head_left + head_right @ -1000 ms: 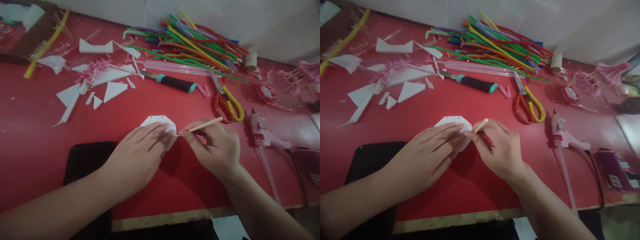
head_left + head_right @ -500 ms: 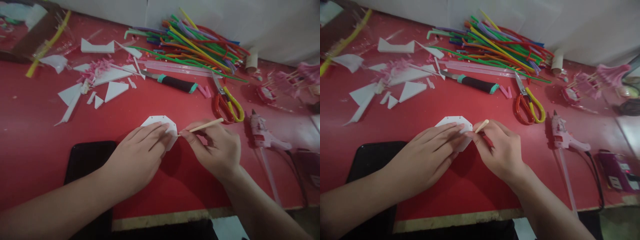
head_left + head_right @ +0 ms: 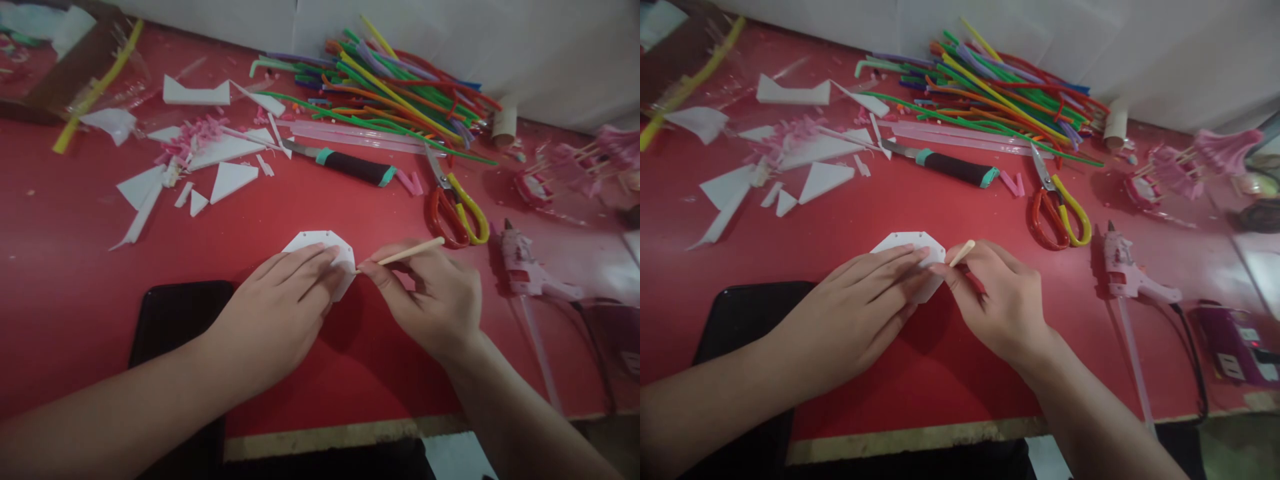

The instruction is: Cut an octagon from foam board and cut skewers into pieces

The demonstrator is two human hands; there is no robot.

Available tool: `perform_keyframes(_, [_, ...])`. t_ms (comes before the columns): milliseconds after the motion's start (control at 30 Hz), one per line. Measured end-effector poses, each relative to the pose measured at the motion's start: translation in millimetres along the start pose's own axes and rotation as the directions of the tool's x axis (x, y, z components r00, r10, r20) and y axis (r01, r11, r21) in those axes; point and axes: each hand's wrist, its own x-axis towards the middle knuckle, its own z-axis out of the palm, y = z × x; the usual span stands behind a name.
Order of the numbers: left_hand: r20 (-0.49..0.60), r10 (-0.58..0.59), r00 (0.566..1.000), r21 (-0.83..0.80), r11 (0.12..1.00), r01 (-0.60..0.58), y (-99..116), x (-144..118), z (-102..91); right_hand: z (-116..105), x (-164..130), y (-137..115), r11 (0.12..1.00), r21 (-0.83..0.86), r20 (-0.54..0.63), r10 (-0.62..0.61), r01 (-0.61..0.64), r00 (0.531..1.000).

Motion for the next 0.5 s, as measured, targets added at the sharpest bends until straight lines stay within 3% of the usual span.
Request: perform_keyframes(500, [0.003,0.012,1.000,-0.003,1.000,-0.012,0.0,1.3,-1.2,0.6,-0.4,-0.4,0.999,-0.016,0.022,0.030,-0.029,0.999])
